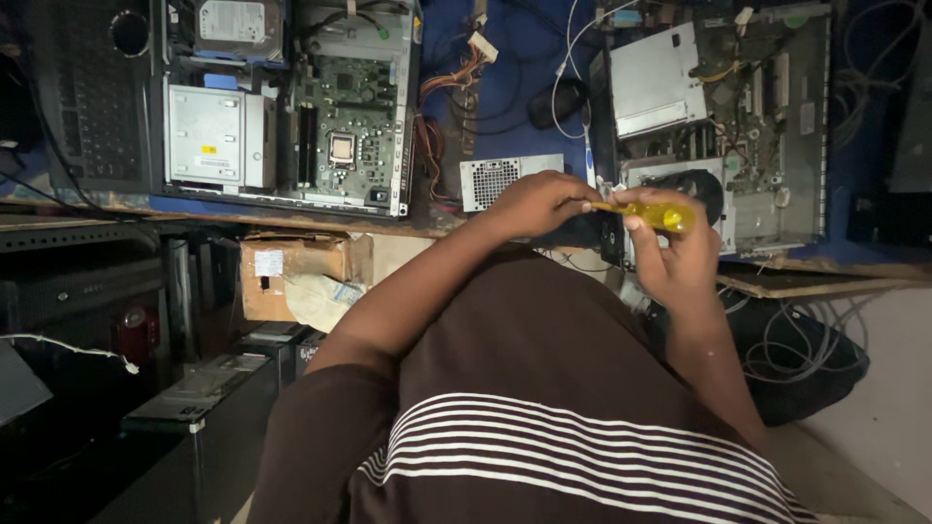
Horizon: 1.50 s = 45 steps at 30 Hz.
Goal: The person works at a cluttered repair bench on an open desktop computer case, using a yellow-handled screwdriver to unscrew and remove fasteners from the case and its internal components. They reposition the case, handle a perforated cover panel and a fan unit, and repeatedly drive and extract screws while leaning over the work.
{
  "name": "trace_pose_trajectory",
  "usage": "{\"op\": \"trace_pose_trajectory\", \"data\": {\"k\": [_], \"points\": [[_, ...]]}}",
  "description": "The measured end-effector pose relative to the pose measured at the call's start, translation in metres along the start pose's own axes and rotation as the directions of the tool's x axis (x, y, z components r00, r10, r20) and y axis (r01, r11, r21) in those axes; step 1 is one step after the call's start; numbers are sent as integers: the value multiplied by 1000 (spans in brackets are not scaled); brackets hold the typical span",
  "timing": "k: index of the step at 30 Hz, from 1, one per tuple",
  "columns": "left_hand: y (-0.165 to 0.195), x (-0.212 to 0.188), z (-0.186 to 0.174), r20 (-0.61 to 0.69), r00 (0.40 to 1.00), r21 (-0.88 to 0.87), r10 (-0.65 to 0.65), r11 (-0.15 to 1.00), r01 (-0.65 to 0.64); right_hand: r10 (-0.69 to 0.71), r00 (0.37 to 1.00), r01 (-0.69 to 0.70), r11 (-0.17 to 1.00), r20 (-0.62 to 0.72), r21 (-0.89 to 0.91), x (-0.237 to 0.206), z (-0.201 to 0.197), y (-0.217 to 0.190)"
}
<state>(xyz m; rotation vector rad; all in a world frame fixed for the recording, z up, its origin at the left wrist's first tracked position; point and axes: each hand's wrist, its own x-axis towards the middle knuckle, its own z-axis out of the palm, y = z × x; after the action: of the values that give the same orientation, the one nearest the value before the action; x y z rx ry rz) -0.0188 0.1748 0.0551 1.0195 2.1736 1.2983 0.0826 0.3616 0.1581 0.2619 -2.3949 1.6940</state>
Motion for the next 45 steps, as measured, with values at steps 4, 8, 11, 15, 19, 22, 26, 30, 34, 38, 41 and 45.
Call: {"op": "trace_pose_trajectory", "data": {"k": [4, 8, 11, 15, 19, 22, 26, 30, 34, 38, 41, 45], "points": [[1, -1, -3, -16, 1000, 21, 17, 1000, -16, -23, 1000, 23, 999, -2, -41, 2, 0, -2], [0, -1, -2, -27, 1000, -21, 9, 1000, -9, -42, 999, 43, 997, 16, -69, 3, -1, -2], [-2, -1, -2, -2, 1000, 4, -28, 1000, 28, -34, 999, 35, 999, 23, -42, 2, -1, -1], [-1, -2, -3, -30, 999, 11, 22, 1000, -21, -20, 999, 20, 1000, 40, -2, 2, -1, 0], [5, -6, -4, -41, 999, 108, 22, 994, -17, -32, 997, 35, 999, 72, -42, 2, -3, 0], [8, -10, -3, -18, 1000, 208, -13, 978, 17, 4, 996, 2, 998, 93, -57, 0, -3, 1], [10, -18, 2, -60, 997, 201, 58, 979, -44, -24, 995, 35, 992, 93, -125, -7, -3, 2], [10, -22, 6, -114, 981, 206, 155, 970, -129, -33, 998, 36, 998, 51, -49, -10, -5, 2], [6, -16, 0, -128, 978, 192, 165, 972, -139, -9, 1000, 10, 999, 27, -41, -6, -6, 0], [2, -8, -8, -76, 991, 151, 110, 984, -98, -24, 999, 26, 997, 33, -73, 1, -5, -4], [2, -7, -10, -115, 985, 168, 130, 980, -109, -27, 999, 30, 997, 39, -70, 5, -2, -7], [0, -7, -10, -79, 990, 161, 114, 982, -100, -21, 999, 23, 999, 49, -36, 8, -2, -7]]}}
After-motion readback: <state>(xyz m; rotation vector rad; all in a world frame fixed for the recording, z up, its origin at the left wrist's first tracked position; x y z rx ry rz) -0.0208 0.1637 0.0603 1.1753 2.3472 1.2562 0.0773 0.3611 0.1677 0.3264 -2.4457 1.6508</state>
